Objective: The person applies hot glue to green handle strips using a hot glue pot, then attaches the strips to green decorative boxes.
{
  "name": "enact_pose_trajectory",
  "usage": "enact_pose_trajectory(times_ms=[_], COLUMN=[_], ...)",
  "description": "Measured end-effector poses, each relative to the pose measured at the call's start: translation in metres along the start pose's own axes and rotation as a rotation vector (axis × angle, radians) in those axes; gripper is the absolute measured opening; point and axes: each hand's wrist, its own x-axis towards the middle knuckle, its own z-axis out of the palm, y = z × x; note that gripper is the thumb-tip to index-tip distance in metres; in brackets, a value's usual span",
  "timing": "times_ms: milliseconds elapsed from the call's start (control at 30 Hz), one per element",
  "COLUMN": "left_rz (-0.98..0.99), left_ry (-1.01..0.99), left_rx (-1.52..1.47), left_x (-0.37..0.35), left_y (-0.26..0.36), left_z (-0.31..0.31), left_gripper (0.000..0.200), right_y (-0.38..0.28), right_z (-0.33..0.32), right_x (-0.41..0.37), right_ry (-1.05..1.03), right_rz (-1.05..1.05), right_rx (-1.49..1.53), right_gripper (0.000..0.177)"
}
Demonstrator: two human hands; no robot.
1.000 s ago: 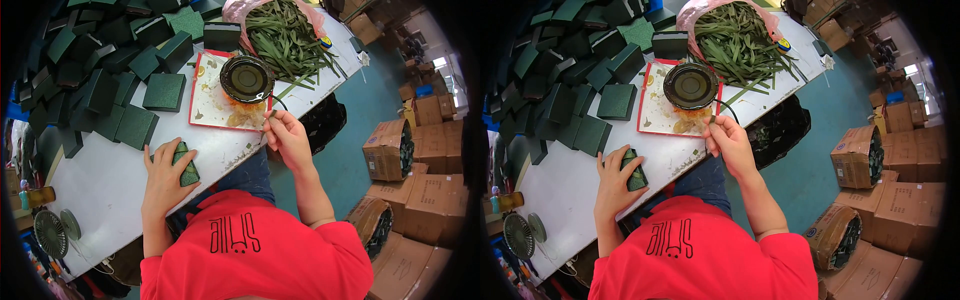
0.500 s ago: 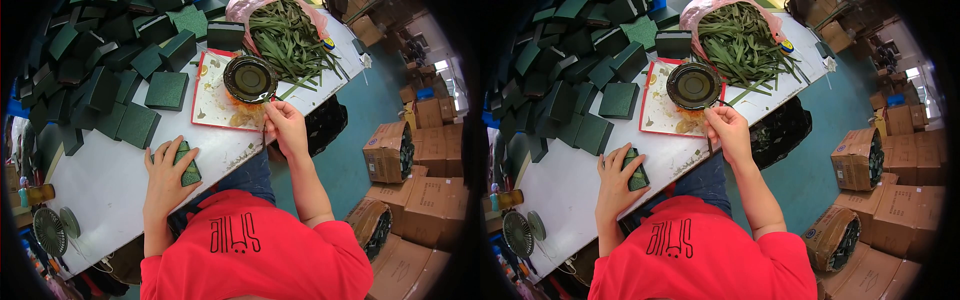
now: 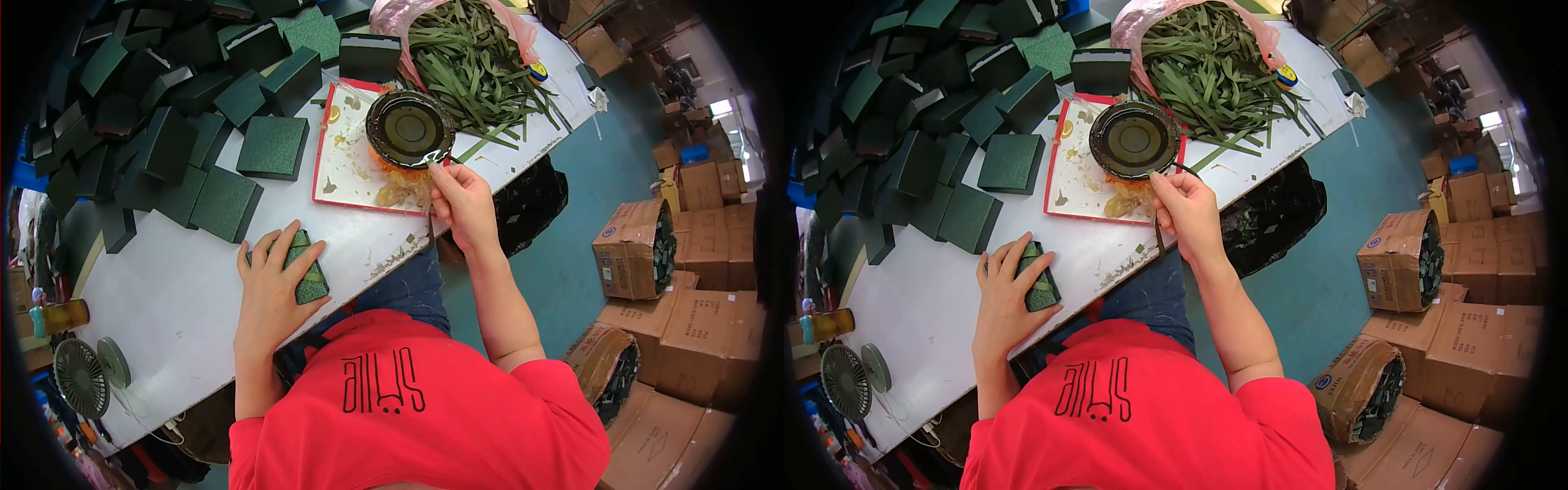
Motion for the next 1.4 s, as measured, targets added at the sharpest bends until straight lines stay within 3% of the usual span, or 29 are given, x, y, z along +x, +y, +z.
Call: enact_pose_trajectory(times_ms=[233, 467, 533, 700, 900, 1267, 1400], left_rz=[0.006, 0.045, 0.073, 0.124, 0.195, 0.240, 0.367], left_ry=[0.005, 0.028, 0.086, 0.094, 0.044, 0.038, 0.087], left_rx=[0.000, -0.007, -0.179, -0.430, -0.536, -0.543, -0.528], left_x=[0.000, 0.000, 0.003, 0.009, 0.011, 0.011, 0.012], left_y=[0.000, -0.002, -0.004, -0.005, -0.003, -0.003, -0.007], left_z=[-0.001, -0.001, -0.001, -0.009, -0.010, -0.012, -0.006], left_gripper=[0.073, 0.082, 0.089, 0.109, 0.107, 0.107, 0.101], right_y=[-0.001, -0.002, -0.009, -0.007, 0.003, 0.008, 0.014], right_z=[0.000, 0.000, 0.005, 0.024, 0.044, 0.051, 0.051], right_x=[0.003, -0.023, -0.037, -0.074, -0.085, -0.082, -0.079], right_ry=[-0.038, -0.025, -0.075, -0.449, -0.675, -0.708, -0.742], right_rz=[0.073, -0.074, -0.069, 0.222, 0.397, 0.427, 0.425], right_rx=[0.073, 0.063, 0.007, -0.084, -0.246, -0.335, -0.429], right_gripper=[0.021, 0.017, 0.015, 0.012, 0.016, 0.020, 0.025])
